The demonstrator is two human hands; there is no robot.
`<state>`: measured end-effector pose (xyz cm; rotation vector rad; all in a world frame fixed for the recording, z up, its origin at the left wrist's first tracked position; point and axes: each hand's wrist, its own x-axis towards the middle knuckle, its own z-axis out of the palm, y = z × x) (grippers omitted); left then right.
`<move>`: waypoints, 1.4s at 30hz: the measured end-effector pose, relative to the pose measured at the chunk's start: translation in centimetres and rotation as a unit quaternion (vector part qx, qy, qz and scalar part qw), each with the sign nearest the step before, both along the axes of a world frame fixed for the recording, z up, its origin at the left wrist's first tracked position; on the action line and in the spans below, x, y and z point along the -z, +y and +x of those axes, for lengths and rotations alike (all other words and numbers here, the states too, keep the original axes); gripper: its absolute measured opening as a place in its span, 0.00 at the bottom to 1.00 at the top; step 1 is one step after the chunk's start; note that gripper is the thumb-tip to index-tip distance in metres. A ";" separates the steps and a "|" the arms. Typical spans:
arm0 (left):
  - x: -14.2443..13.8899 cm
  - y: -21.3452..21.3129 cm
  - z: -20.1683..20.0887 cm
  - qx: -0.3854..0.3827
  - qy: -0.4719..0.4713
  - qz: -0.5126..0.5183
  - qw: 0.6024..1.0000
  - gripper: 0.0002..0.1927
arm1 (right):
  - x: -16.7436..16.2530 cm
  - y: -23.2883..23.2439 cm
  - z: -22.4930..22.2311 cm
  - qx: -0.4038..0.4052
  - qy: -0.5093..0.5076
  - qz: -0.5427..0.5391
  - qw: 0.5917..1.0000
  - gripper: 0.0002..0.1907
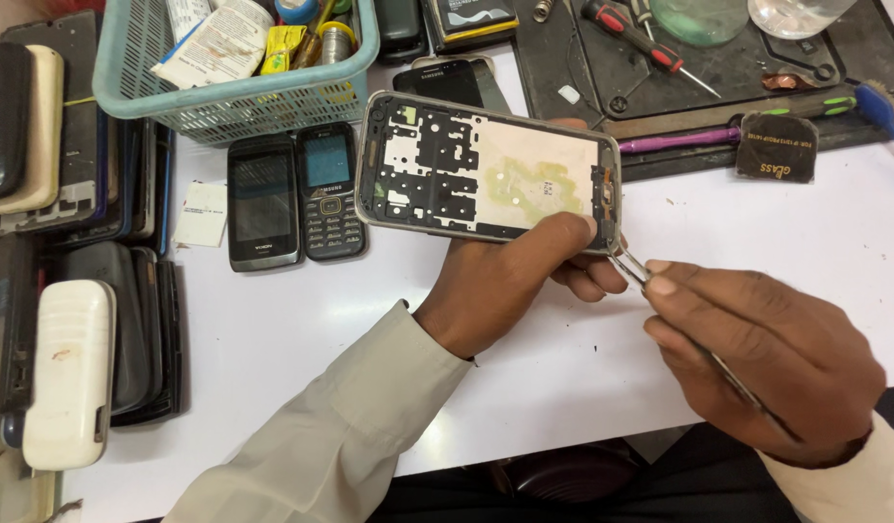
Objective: The person disassembles a white smartphone using a screwdriver and tweezers. They remove the back cover, unscrew internal components, and peel off adhesive residue from the frame. The person then cleans the frame with a cloth and reassembles the phone.
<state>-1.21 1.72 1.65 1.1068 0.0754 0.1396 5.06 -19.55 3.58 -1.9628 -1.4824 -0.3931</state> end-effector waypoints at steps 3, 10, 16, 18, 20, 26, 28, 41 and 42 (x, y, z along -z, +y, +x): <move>0.1 0.1 0.1 -0.005 -0.021 -0.003 1.000 0.13 | 0.4 0.1 0.0 -0.014 -0.022 -0.010 1.000 0.15; 0.3 0.0 0.2 -0.010 -0.013 -0.011 1.000 0.10 | 1.1 0.6 -0.2 -0.019 -0.031 0.006 0.999 0.16; 0.2 0.0 0.3 -0.012 0.005 -0.010 1.000 0.12 | 2.0 0.3 -0.3 -0.014 -0.029 0.017 0.999 0.17; 0.1 0.0 0.3 -0.014 0.007 -0.014 1.000 0.11 | 2.1 0.2 -0.2 -0.010 -0.033 0.016 0.999 0.17; 0.0 -0.1 0.2 -0.015 0.013 -0.024 1.000 0.11 | 2.1 0.2 -0.3 0.008 -0.022 0.025 0.999 0.17; -0.2 -0.2 0.1 -0.012 0.001 -0.032 0.999 0.10 | 2.3 -0.1 -0.7 0.053 0.066 0.085 0.993 0.14; -0.2 -0.2 0.1 -0.012 0.002 -0.030 0.999 0.10 | 2.7 -0.5 -0.6 0.050 0.085 0.086 0.991 0.14; -0.1 -0.2 0.1 0.007 -0.005 -0.021 1.000 0.15 | -1.1 1.4 0.3 -0.003 0.243 0.039 0.969 0.19; -0.2 -0.2 0.0 0.013 -0.010 -0.022 1.000 0.18 | -1.1 1.2 1.0 -0.030 0.324 0.026 0.945 0.21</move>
